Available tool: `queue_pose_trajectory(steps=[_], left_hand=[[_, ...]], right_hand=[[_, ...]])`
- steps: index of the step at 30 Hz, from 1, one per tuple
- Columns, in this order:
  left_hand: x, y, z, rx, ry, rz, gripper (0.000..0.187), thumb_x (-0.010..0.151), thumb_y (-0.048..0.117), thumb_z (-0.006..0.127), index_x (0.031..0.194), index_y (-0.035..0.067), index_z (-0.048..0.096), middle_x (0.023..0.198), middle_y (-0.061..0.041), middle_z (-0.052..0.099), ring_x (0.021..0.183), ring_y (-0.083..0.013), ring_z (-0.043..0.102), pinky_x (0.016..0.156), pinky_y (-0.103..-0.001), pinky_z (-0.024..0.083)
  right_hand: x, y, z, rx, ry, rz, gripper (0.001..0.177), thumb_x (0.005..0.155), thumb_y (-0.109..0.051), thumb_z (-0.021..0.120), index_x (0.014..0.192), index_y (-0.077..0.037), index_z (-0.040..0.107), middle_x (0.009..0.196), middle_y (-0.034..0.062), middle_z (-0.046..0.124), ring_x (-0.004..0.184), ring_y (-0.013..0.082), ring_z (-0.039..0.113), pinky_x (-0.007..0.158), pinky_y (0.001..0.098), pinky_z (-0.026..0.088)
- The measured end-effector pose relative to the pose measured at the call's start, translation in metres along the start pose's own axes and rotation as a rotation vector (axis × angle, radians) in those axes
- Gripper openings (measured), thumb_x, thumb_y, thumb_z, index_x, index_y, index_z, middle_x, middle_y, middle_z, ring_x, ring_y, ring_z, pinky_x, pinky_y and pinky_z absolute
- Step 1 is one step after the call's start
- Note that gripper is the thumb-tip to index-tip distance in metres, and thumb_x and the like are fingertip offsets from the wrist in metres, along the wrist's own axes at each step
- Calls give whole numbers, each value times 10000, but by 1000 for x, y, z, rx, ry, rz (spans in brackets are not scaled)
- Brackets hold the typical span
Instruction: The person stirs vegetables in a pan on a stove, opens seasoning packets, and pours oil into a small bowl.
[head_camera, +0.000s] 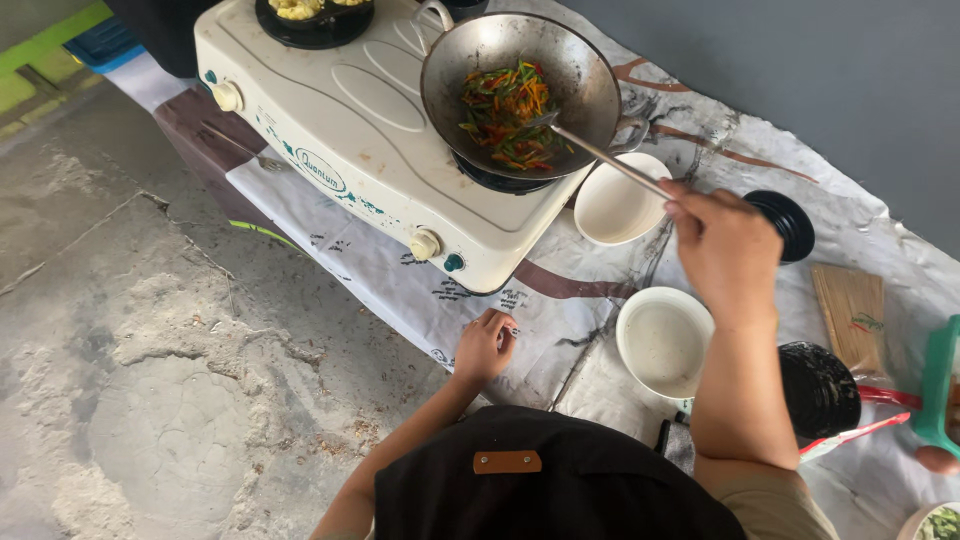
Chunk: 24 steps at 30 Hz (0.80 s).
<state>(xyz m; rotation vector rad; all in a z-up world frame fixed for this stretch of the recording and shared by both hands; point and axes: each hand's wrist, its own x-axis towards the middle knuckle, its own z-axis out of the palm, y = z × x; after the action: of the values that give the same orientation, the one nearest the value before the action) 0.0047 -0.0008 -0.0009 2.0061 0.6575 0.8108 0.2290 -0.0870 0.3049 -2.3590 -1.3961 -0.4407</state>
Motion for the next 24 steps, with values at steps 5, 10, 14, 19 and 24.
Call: queue_pose_trajectory(steps=[5,10,14,19,24], left_hand=[[1,-3,2,42,41,82,163,823,37,672,957,123,635,941,-44,670,735,-279,648,715,-427,476],[1,-2,0,26,44,75,180,803,38,682,955,119,630,919,-42,663,736,-275,649,711,-423,472],[2,-7,3,19,45,83,161,832,47,682,961,128,628,933,-33,667,743,-252,663,722,-414,482],[-4,-6,5,36,36,64,171,822,42,681,961,133,637,929,-29,673,729,-252,660,738,-423,490],[-1,-4,2,16,23,53,173,823,50,686,966,131,633,938,-29,674,727,-250,665,722,-421,489]], right_hand=[[23,10,51,22,115,-181,137,1017,-220,730,1139,-205,789,1000,82,730,805,322,682,678,426,539],[9,19,8,53,56,-19,238,1052,-262,729,1278,-244,802,918,123,705,807,348,678,718,455,520],[4,11,25,33,6,-66,249,1024,-243,728,1262,-235,801,952,141,724,797,365,675,696,455,529],[11,16,47,187,73,-79,242,1040,-237,701,1274,-233,764,1040,134,737,849,373,685,726,455,545],[16,13,60,134,127,-54,267,1036,-231,682,1293,-222,755,1020,156,728,849,400,687,722,488,541]])
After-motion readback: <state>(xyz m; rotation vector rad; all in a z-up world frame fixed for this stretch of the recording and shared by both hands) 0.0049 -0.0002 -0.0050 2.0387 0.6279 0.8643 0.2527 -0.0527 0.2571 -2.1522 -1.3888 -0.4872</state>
